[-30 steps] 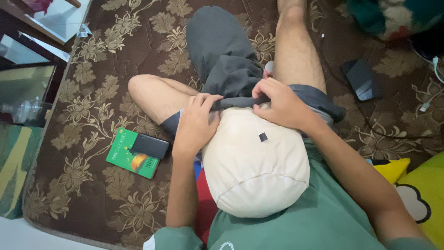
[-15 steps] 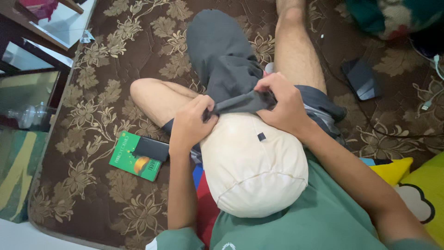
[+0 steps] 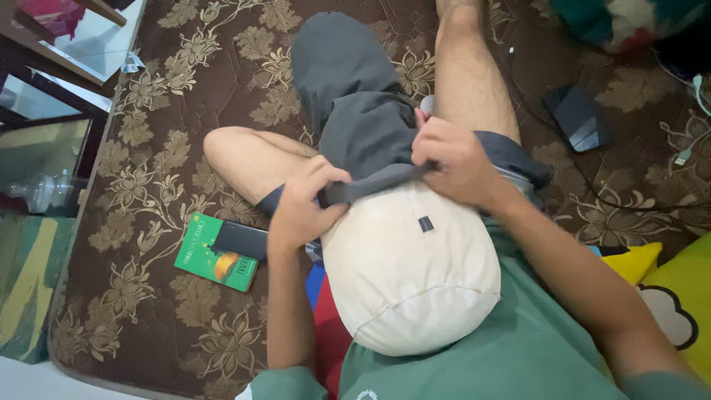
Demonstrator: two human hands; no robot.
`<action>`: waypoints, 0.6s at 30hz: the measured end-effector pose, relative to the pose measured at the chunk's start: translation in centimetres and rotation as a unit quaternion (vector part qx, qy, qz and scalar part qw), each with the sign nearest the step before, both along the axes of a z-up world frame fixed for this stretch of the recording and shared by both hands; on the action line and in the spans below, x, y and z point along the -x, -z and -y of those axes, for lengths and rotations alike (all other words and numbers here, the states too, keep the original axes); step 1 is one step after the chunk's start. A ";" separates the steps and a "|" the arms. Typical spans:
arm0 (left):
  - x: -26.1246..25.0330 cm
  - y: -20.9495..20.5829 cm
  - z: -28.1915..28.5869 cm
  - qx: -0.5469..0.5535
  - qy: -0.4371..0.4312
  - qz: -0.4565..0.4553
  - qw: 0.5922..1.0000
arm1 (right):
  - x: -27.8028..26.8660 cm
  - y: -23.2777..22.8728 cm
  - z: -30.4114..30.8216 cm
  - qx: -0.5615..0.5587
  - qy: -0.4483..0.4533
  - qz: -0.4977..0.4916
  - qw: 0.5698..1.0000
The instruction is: The person stuffs a white pillow-like object into a gray garment by hand, pulling the fabric over the object and adjusting it until it is fully enclosed.
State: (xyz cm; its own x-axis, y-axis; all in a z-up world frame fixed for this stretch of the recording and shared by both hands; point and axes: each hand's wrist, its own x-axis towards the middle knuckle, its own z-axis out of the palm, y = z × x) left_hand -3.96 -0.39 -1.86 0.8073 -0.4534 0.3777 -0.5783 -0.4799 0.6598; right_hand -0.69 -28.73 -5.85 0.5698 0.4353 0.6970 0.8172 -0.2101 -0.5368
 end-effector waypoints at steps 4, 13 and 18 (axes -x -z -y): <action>0.3 1.1 1.7 -0.005 -0.013 -0.025 1.000 | 0.3 2.9 -1.0 -0.024 0.172 0.154 0.973; 0.2 -0.1 -0.8 -0.044 -0.016 0.017 0.999 | 0.7 1.0 -1.0 -0.039 0.147 -0.054 0.987; -0.1 0.9 -1.2 0.020 -0.008 0.047 0.999 | 0.4 -0.6 -0.1 0.002 0.089 -0.125 0.988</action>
State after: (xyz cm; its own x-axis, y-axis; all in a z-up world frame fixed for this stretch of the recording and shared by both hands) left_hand -3.86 0.84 -2.73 0.7742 -0.4234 0.4706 -0.6314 -0.4637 0.6216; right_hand -1.05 -28.59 -5.25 0.7916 0.3148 0.5238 0.6094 -0.3419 -0.7154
